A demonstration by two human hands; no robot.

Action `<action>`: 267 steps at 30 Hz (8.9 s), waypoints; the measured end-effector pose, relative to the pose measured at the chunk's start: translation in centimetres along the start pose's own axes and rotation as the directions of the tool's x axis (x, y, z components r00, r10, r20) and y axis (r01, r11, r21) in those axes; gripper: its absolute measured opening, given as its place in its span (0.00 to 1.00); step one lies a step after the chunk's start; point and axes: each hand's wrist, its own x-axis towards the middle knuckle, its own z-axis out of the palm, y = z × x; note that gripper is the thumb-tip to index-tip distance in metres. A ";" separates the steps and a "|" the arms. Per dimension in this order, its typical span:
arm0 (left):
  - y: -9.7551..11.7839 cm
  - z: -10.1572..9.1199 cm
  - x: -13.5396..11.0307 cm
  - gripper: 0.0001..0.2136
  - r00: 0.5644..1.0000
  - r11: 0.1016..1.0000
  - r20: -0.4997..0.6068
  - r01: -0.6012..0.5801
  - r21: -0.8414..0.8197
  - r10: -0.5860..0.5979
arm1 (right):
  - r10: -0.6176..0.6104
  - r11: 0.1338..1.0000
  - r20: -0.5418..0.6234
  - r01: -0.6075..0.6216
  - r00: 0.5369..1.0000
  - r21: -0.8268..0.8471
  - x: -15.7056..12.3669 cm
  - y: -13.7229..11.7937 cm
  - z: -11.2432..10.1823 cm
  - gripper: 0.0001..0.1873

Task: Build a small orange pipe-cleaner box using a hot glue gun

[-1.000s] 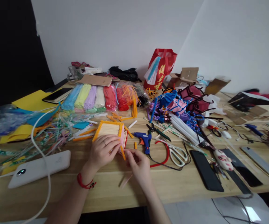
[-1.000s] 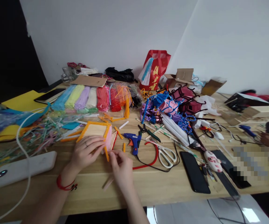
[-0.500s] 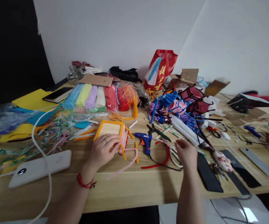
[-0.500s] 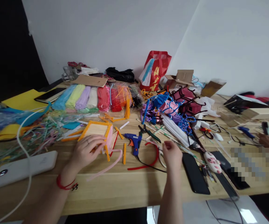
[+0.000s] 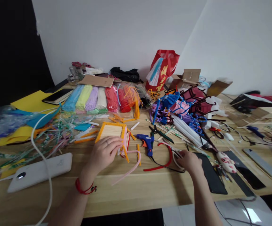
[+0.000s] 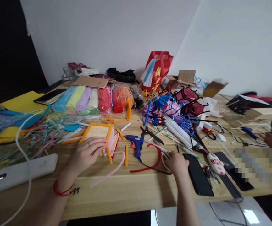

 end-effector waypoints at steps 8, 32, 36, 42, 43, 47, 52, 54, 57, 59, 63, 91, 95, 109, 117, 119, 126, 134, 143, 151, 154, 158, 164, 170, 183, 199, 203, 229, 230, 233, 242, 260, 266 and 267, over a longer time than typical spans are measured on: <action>0.3 0.2 0.0 0.07 0.999 0.999 -0.007 0.048 -0.003 -0.048 | 0.076 0.994 -0.027 -0.073 0.997 0.078 -2.7 1.5 -2.3 0.20; -0.2 -0.6 -0.3 0.13 0.999 0.998 0.007 -0.049 0.038 0.049 | -0.527 0.562 -0.465 0.702 0.711 0.437 -5.3 -9.5 -1.2 0.16; -1.0 -0.7 -0.4 0.16 0.995 0.989 0.020 -0.103 0.109 0.102 | -0.619 0.562 -0.553 0.806 0.558 0.184 -3.3 -10.9 -0.7 0.13; -1.6 -0.3 -0.8 0.15 0.998 0.985 -0.031 -0.048 0.163 0.054 | -0.730 0.501 -0.529 0.865 0.433 0.017 -2.3 -11.9 -0.4 0.10; -1.6 -0.3 -0.8 0.14 0.998 0.983 -0.052 -0.035 0.178 0.045 | -0.737 0.494 -0.521 0.869 0.430 0.020 -2.3 -12.0 -0.3 0.10; -1.8 -0.3 -0.5 0.10 0.992 0.965 -0.128 0.040 0.259 -0.007 | -0.642 0.563 -0.517 0.806 0.566 0.183 -2.7 -12.3 -0.3 0.09; -2.3 0.1 -0.6 0.12 0.970 0.958 -0.214 0.165 0.235 -0.115 | -0.491 0.434 -0.107 0.349 0.864 0.831 -5.6 -12.4 -2.5 0.17; -2.1 0.6 -0.8 0.13 0.962 0.957 -0.240 0.183 0.226 -0.128 | -0.596 0.232 0.092 0.061 0.797 0.971 -7.5 -12.3 -3.3 0.22; -1.1 1.6 -1.1 0.12 0.953 0.946 -0.268 0.207 0.251 -0.137 | -0.680 0.053 0.193 -0.215 0.707 0.975 -10.7 -12.4 -3.1 0.25; -0.1 2.4 -1.2 0.10 0.953 0.942 -0.266 0.215 0.259 -0.144 | -0.670 0.026 0.196 -0.241 0.716 0.970 -12.4 -13.0 -2.0 0.28; 1.8 3.3 -1.5 0.08 0.966 0.954 -0.225 0.179 0.240 -0.125 | -0.561 0.100 0.225 -0.204 0.797 0.974 -14.4 -15.3 1.1 0.31; 2.4 0.2 4.8 0.08 0.969 0.984 0.249 -0.041 0.174 -0.003 | -0.404 -0.045 0.393 -0.447 0.826 0.893 -12.9 -18.0 1.8 0.36; 1.7 1.4 4.5 0.08 0.979 0.994 0.204 -0.017 0.106 -0.005 | -0.444 -0.042 0.355 -0.415 0.823 0.909 -12.7 -17.9 1.6 0.35; 1.3 1.7 3.7 0.08 0.990 0.996 0.138 -0.037 0.081 0.026 | -0.343 0.308 0.273 -0.167 0.899 0.937 -11.1 -16.9 1.5 0.28; 1.2 1.9 3.4 0.08 0.989 0.996 0.142 -0.042 0.081 0.030 | -0.315 0.360 0.292 -0.171 0.903 0.917 -11.0 -16.9 1.2 0.28; 1.2 1.9 3.5 0.09 0.989 0.995 0.143 -0.047 0.088 0.034 | -0.310 0.361 0.320 -0.200 0.895 0.911 -10.9 -17.0 1.3 0.28; 1.3 1.7 3.6 0.08 0.987 0.991 0.146 -0.078 0.107 0.062 | -0.275 0.383 0.185 -0.069 0.943 0.921 -10.3 -16.2 2.2 0.28; 1.3 1.8 3.5 0.08 0.988 0.990 0.147 -0.075 0.119 0.058 | -0.286 0.405 0.152 -0.025 0.946 0.914 -10.4 -16.1 1.7 0.28; 1.5 1.7 3.7 0.08 0.989 0.993 0.136 -0.062 0.101 0.048 | -0.312 0.426 0.124 0.022 0.942 0.905 -9.8 -15.9 2.4 0.27; 1.4 1.8 3.6 0.08 0.990 0.995 0.140 -0.043 0.085 0.031 | -0.330 0.435 0.144 0.015 0.933 0.900 -10.0 -16.2 2.0 0.26; 1.4 1.8 3.5 0.08 0.989 0.994 0.142 -0.047 0.095 0.033 | -0.327 0.425 0.127 0.025 0.936 0.905 -10.1 -16.3 2.5 0.26; 1.5 1.7 3.5 0.08 0.986 0.992 0.159 -0.065 0.107 0.047 | -0.334 0.408 0.092 0.056 0.938 0.911 -10.0 -16.4 3.4 0.24; 1.5 1.7 3.5 0.08 0.989 0.993 0.144 -0.056 0.105 0.040 | -0.353 0.427 0.075 0.090 0.932 0.900 -9.7 -16.7 3.3 0.15; 1.7 1.7 3.6 0.08 0.988 0.992 0.150 -0.049 0.114 0.031 | -0.412 0.469 0.278 -0.060 0.868 0.881 -9.5 -16.2 0.2 0.17; 1.5 1.8 3.2 0.08 0.987 0.981 0.147 -0.088 0.175 0.062 | -0.418 0.587 0.243 0.056 0.875 0.808 -8.7 -16.0 0.1 0.19; 1.8 1.6 3.2 0.07 0.983 0.983 0.177 -0.078 0.164 0.048 | -0.353 0.529 -0.058 0.250 0.934 0.811 -9.4 -16.9 2.6 0.06; 1.7 1.7 3.0 0.08 0.988 0.986 0.150 -0.063 0.151 0.040 | -0.350 0.491 -0.007 0.190 0.937 0.850 -9.2 -16.5 2.4 0.08; 1.8 2.9 6.0 0.05 0.883 0.921 0.291 0.389 -0.013 -0.369 | -0.302 0.779 0.057 0.212 0.952 0.590 -12.7 -13.2 4.0 0.06; 1.7 3.0 6.1 0.04 0.871 0.909 0.293 0.416 -0.015 -0.394 | -0.324 0.798 0.060 0.238 0.944 0.554 -12.7 -13.1 3.9 0.04; 1.7 3.4 6.2 0.04 0.847 0.886 0.296 0.464 -0.006 -0.442 | -0.389 0.815 0.056 0.316 0.919 0.485 -12.6 -13.3 3.7 0.05; 2.4 4.2 6.9 0.05 0.848 0.892 0.284 0.406 0.196 -0.448 | -0.506 0.717 -0.052 0.454 0.861 0.529 -12.6 -13.5 3.5 0.13; -0.7 -0.9 3.9 0.11 0.914 0.917 0.076 0.399 -0.003 -0.398 | -0.346 0.147 -0.241 0.306 0.907 0.941 -10.5 -18.0 0.1 0.22; -4.7 1.0 1.2 0.11 0.705 0.726 -0.208 0.598 -0.340 -0.678 | -0.248 0.173 -0.338 0.385 0.908 0.907 -8.4 -20.3 0.5 0.20; -5.1 1.6 0.8 0.12 0.665 0.684 -0.213 0.608 -0.403 -0.716 | -0.236 0.198 -0.380 0.427 0.895 0.882 -8.2 -20.4 0.6 0.19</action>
